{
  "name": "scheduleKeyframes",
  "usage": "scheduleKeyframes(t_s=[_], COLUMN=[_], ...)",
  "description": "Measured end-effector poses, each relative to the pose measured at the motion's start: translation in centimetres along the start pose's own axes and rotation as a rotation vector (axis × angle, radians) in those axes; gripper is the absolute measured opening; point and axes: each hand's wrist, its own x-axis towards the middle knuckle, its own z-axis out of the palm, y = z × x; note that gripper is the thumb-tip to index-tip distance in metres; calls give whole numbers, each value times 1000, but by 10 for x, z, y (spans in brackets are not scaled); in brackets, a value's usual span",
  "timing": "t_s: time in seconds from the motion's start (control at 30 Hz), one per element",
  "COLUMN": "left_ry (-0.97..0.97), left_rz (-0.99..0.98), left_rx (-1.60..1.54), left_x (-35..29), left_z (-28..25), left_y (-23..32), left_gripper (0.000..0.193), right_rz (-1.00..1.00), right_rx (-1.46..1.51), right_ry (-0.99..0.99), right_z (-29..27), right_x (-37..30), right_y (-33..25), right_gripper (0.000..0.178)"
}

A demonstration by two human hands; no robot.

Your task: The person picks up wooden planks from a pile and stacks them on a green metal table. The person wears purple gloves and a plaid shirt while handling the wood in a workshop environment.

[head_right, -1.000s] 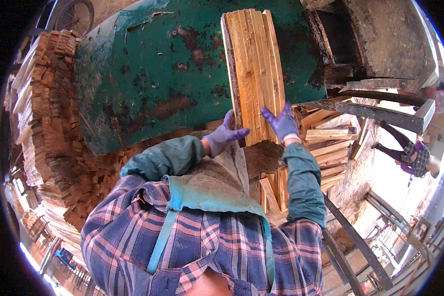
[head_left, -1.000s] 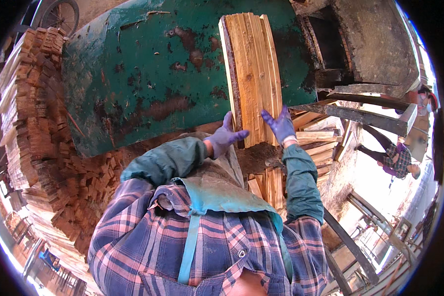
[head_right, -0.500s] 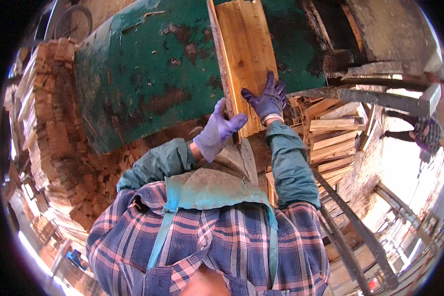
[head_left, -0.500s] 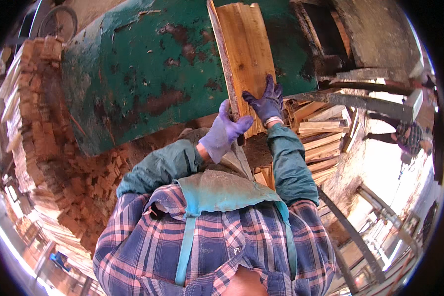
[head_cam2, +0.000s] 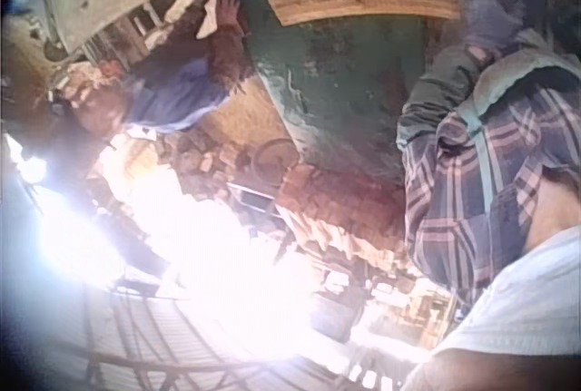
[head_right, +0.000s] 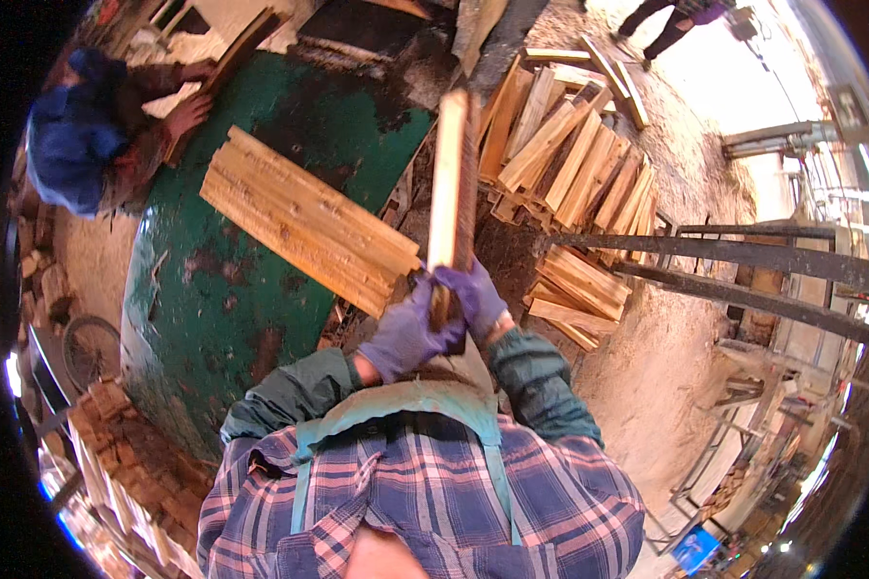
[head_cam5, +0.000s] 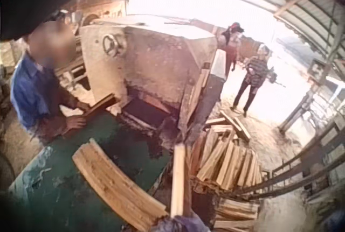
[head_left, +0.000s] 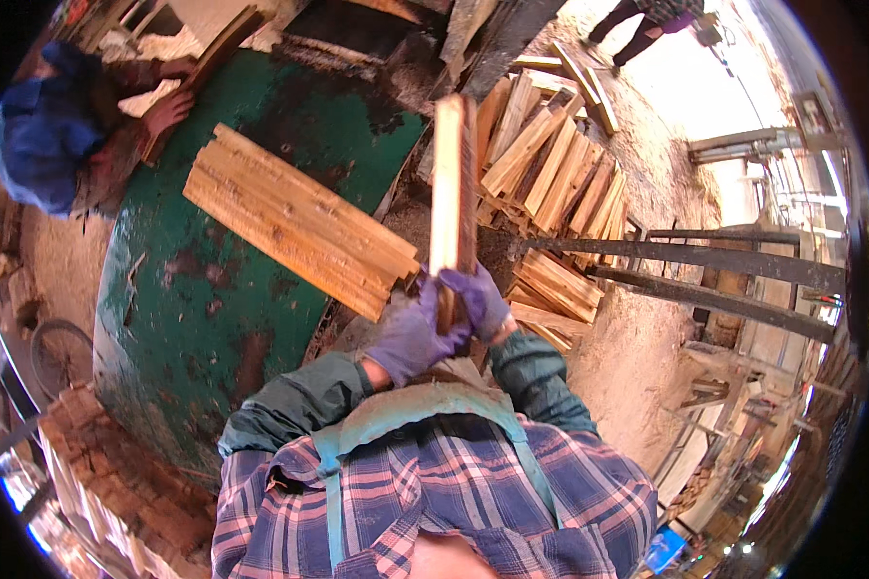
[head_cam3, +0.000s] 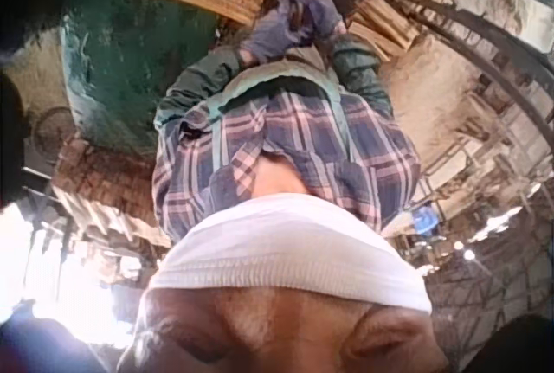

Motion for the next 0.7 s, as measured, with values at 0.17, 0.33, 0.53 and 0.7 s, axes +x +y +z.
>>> scheduleKeyframes(t_s=[0.17, 0.33, 0.53, 0.7], left_ry=[-374, -256, 114, 809], left_rz=[72, 65, -100, -247], left_rx=[-150, -41, -199, -533], left_x=[24, 48, 43, -6], left_z=[20, -5, -37, -46], left_y=[-5, -12, -41, -105], left_gripper=[69, 52, 41, 36], right_rz=[27, -380, -215, -106], right_rx=[39, -309, -483, -428], right_ry=[277, 214, 517, 146], right_z=[-85, -163, -207, -119], right_x=[-8, 119, 300, 289], right_y=[12, -38, -103, -74], right_gripper=[42, 43, 44, 33])
